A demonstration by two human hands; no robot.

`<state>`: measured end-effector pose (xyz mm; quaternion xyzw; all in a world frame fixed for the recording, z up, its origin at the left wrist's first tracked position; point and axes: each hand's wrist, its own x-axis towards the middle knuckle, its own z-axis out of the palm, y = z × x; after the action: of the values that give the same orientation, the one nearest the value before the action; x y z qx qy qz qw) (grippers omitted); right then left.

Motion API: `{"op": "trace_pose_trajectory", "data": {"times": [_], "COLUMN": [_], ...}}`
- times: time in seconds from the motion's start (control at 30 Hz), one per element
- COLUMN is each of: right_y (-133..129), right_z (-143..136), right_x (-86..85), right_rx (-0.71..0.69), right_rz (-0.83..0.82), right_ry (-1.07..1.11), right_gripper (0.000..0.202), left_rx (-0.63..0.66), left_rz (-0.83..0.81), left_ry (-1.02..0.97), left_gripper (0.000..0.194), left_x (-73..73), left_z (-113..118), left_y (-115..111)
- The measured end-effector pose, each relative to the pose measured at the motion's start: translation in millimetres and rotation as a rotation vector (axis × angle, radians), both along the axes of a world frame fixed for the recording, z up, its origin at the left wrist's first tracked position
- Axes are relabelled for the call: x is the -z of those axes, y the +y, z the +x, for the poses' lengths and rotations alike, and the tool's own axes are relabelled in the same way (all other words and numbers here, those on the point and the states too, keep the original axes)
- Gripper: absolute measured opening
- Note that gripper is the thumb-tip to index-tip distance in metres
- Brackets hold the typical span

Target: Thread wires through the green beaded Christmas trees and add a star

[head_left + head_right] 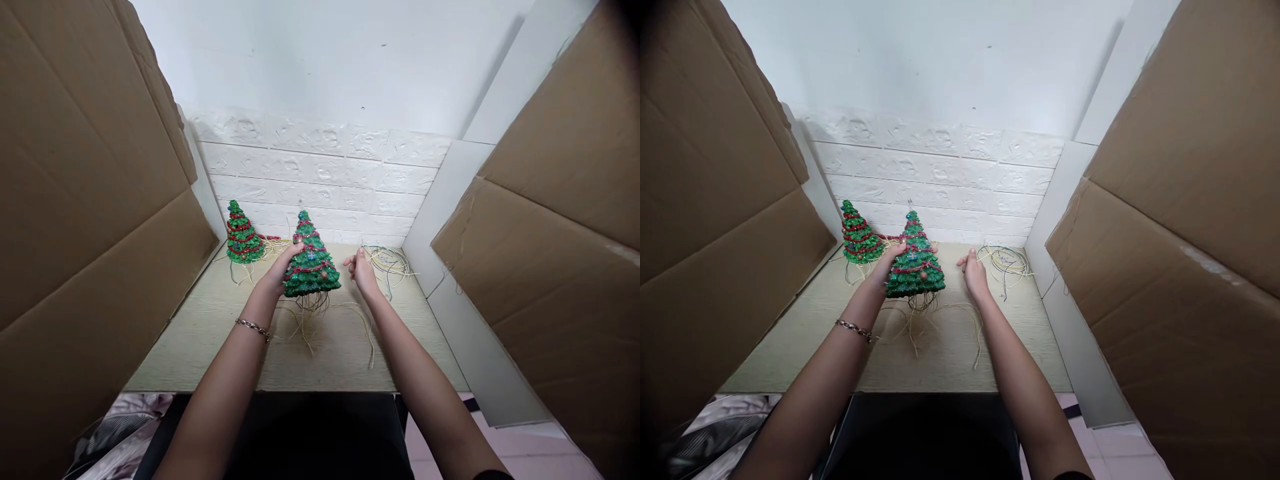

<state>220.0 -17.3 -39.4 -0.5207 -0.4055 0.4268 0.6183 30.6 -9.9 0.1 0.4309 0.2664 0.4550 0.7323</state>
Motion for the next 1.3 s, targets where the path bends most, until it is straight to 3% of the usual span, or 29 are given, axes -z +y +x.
{"op": "trace_pose_trajectory", "data": {"times": [0.1,0.27,0.57,0.77,1.07,1.2,1.3], "right_y": [-1,-12,-12,-14,-14,-10,-8], "right_z": [-4,-16,-21,-21,-12,-3,6], "right_x": [1.1,-12.0,-13.5,-13.9,-20.0,-18.9,-17.6], "right_rx": [-0.121,-0.248,-0.205,-0.28,-0.138,-0.01,0.027], "right_rz": [-0.017,-0.016,0.01,0.088,0.141,0.157,0.201], "right_ry": [0.09,0.284,0.408,0.342,0.474,0.557,0.555], "right_gripper": [0.052,0.028,0.015,0.02,0.018,0.017,0.012], "left_rx": [0.127,0.237,0.236,0.271,0.163,0.128,0.021], "left_rz": [-0.004,-0.054,-0.04,-0.041,-0.052,-0.017,0.023], "left_ry": [0.051,0.144,0.134,0.164,0.113,0.065,-0.01], "left_gripper": [0.041,0.036,0.027,0.033,0.034,0.035,0.034], "left_x": [5.5,3.9,9.2,9.7,11.6,11.0,5.0], "left_z": [1,5,5,7,5,3,2], "left_y": [1,-4,0,-4,3,3,1]}}
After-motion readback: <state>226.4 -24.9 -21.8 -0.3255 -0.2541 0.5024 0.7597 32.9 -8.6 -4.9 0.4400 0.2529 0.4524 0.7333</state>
